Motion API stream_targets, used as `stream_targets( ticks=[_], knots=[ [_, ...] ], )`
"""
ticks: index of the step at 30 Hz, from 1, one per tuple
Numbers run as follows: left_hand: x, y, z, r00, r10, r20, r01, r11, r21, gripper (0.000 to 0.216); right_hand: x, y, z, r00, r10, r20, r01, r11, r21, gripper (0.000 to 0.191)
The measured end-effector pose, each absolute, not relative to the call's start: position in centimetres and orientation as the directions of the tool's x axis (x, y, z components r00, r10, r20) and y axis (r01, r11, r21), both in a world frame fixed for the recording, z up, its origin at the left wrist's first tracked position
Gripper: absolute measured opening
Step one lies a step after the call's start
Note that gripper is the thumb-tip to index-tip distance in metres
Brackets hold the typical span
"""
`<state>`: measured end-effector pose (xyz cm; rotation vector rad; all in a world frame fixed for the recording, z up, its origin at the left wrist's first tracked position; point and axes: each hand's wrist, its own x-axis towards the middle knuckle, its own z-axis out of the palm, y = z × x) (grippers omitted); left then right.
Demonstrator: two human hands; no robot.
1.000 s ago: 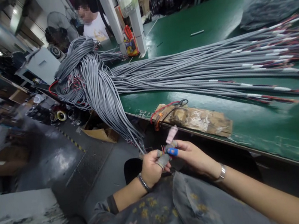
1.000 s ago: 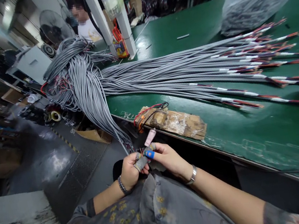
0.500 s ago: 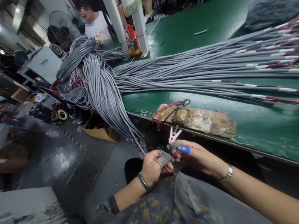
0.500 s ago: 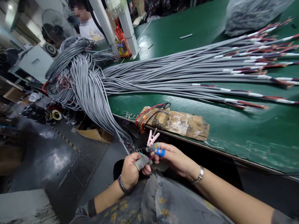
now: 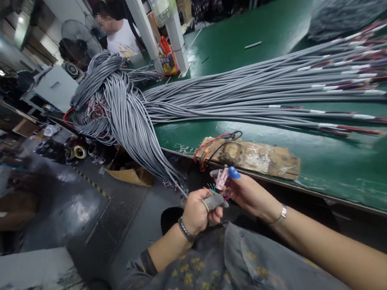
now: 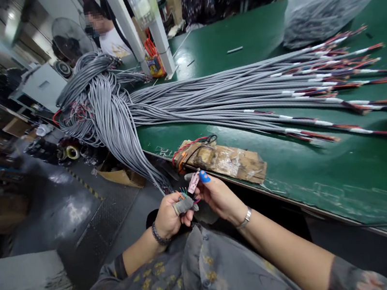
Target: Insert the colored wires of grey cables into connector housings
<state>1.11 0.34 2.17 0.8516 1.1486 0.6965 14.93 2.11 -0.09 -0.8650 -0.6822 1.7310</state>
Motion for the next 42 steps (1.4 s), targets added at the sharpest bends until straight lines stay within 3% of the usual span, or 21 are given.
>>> stream_targets(
  ticks=[7,15,19,23,30,42],
  knots=[
    [1.5,0.3,1.9,0.305,0.812,-0.498,-0.017,0.527,0.849,0.047,14.6,2.2,-0.1,-0.119,0.964,-0.239,-0.532,-0.265,-0.804,0.052],
    [0.8,-0.7,1.7,0.225,0.853,-0.470,-0.065,0.495,0.867,0.049,15.6,1.1,-0.7,-0.255,0.939,-0.231,-0.571,-0.339,-0.748,0.061],
    [0.5,-1.2,1.4,0.168,0.873,-0.457,-0.053,0.471,0.881,0.046,16.0,-0.4,-1.0,-0.334,0.926,-0.177,-0.464,-0.325,-0.824,0.054],
    [0.4,-1.3,1.2,0.185,0.889,-0.419,0.014,0.424,0.906,0.045,15.4,-1.0,-0.9,-0.275,0.946,-0.169,-0.374,-0.267,-0.888,0.040],
    [0.1,-1.3,1.8,0.233,0.912,-0.337,0.115,0.318,0.941,0.046,14.8,-0.4,-0.3,-0.270,0.944,-0.191,-0.308,-0.272,-0.912,0.040],
    [0.8,-1.4,0.8,0.042,0.929,-0.368,-0.172,0.369,0.913,0.050,15.0,-0.5,-0.3,-0.265,0.951,-0.157,-0.324,-0.241,-0.915,0.042]
  ],
)
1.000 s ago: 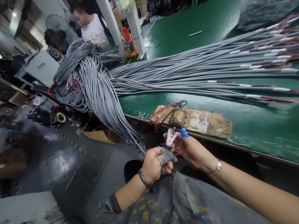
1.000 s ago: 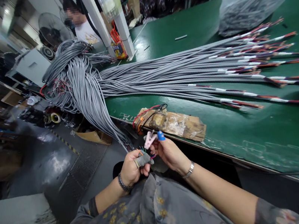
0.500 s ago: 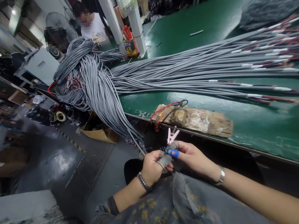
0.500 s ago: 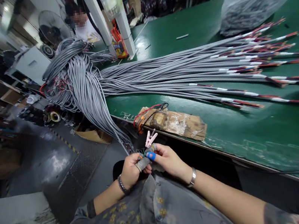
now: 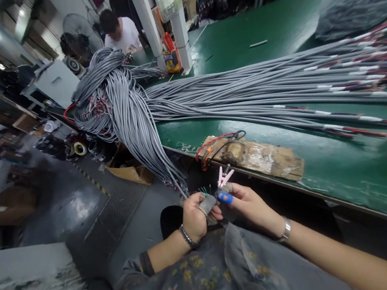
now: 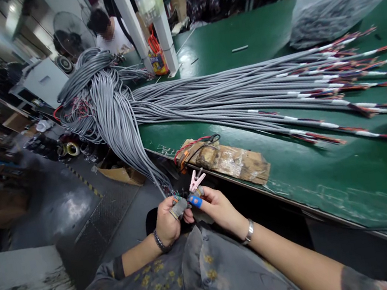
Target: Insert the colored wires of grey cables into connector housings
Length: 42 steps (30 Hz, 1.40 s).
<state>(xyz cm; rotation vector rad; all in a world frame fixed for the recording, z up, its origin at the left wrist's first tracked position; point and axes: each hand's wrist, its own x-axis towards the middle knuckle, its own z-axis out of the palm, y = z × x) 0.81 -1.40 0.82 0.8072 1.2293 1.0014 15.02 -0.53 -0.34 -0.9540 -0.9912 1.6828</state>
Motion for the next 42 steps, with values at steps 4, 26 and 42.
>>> stream_targets(
  ticks=[4,26,42],
  knots=[
    [0.7,-1.4,1.1,0.044,0.924,-0.379,-0.245,0.378,0.893,0.049,15.7,0.0,-1.2,-0.311,0.932,-0.187,-0.462,-0.320,-0.827,0.045],
    [1.1,-0.8,0.9,0.201,0.893,-0.402,-0.189,0.438,0.879,0.046,14.7,2.0,-0.5,-0.183,0.956,-0.228,-0.584,-0.292,-0.757,0.054],
    [-2.1,-1.1,-0.5,0.112,0.900,-0.422,-0.154,0.435,0.887,0.047,13.5,-1.1,-2.1,-0.413,0.868,-0.275,-0.412,-0.447,-0.794,0.039]
  ],
)
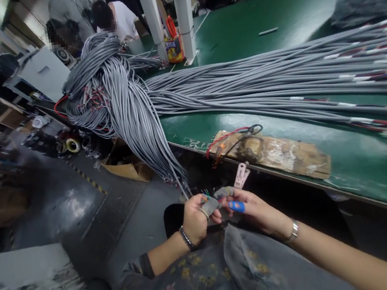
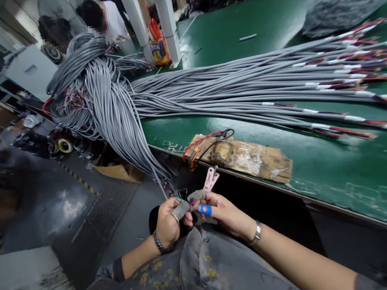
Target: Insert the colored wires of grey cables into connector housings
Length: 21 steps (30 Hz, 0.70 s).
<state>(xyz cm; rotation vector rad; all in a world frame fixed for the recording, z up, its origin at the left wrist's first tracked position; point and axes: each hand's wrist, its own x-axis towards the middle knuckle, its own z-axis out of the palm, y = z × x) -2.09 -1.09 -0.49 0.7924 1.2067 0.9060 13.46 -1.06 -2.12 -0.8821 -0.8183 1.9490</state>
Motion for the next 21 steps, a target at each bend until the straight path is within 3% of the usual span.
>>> stream_targets(
  ticks=[6,12,21],
  knots=[
    [-3.3,-1.0,-0.6,0.187,0.894,-0.408,-0.067,0.426,0.902,0.048,11.8,-0.7,-2.0,-0.280,0.919,-0.279,-0.281,-0.356,-0.891,0.045],
    [-3.8,-1.0,-0.1,0.319,0.870,-0.375,0.049,0.380,0.924,0.044,11.2,-1.1,-1.3,-0.209,0.937,-0.279,-0.241,-0.326,-0.914,0.043],
    [-2.5,-1.3,-0.2,0.173,0.898,-0.405,-0.197,0.434,0.879,0.050,12.0,-1.7,-0.8,-0.161,0.953,-0.257,-0.267,-0.293,-0.918,0.043]
  ],
)
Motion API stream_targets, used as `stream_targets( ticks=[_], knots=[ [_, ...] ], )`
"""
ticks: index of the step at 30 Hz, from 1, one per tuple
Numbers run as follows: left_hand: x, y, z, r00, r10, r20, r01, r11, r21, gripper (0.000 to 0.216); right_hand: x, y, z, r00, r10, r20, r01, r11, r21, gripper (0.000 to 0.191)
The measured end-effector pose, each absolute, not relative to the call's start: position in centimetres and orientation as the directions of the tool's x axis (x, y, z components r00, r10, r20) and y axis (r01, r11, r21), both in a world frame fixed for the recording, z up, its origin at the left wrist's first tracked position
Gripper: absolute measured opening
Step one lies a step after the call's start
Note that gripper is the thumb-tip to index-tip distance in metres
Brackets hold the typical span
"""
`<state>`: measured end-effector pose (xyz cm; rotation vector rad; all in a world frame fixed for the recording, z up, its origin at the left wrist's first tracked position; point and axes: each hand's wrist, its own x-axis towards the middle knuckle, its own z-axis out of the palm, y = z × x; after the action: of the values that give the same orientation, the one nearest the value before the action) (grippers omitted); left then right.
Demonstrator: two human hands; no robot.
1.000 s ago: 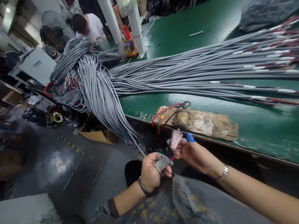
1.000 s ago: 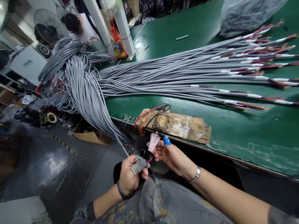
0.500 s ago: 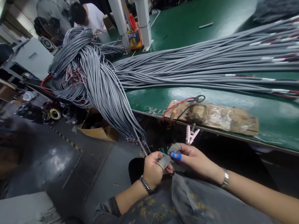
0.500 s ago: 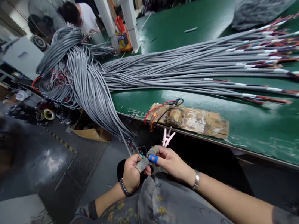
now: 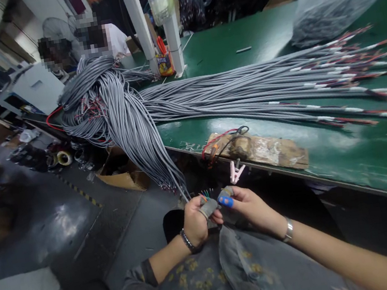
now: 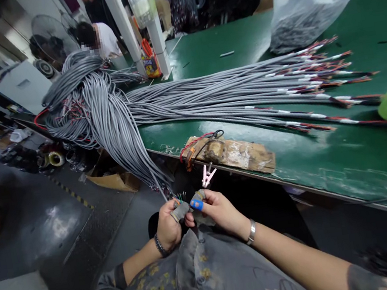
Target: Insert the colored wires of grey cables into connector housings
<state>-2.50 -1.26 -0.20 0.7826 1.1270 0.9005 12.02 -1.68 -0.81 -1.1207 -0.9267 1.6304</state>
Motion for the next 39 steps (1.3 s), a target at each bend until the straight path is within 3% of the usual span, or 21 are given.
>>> stream_targets(
  ticks=[5,10,16,32,39],
  knots=[
    [-1.6,-1.0,0.8,0.164,0.894,-0.417,-0.210,0.445,0.871,0.049,13.7,-1.6,-1.0,-0.240,0.939,-0.246,-0.344,-0.320,-0.883,0.039],
    [-0.7,-0.7,1.6,0.166,0.886,-0.433,-0.196,0.460,0.866,0.047,15.3,-0.2,-1.6,-0.239,0.928,-0.286,-0.534,-0.371,-0.759,0.038],
    [0.5,-0.6,2.1,0.150,0.877,-0.457,-0.198,0.479,0.855,0.042,15.3,1.6,-0.9,-0.188,0.967,-0.174,-0.487,-0.245,-0.838,0.053],
    [1.4,-0.7,1.7,0.132,0.871,-0.473,-0.139,0.489,0.861,0.039,14.2,1.9,-0.4,-0.179,0.941,-0.288,-0.660,-0.332,-0.674,0.048],
    [0.2,-1.6,1.0,0.136,0.903,-0.407,-0.110,0.422,0.900,0.044,15.2,0.3,-1.2,-0.394,0.886,-0.243,-0.567,-0.443,-0.694,0.048]
  ],
)
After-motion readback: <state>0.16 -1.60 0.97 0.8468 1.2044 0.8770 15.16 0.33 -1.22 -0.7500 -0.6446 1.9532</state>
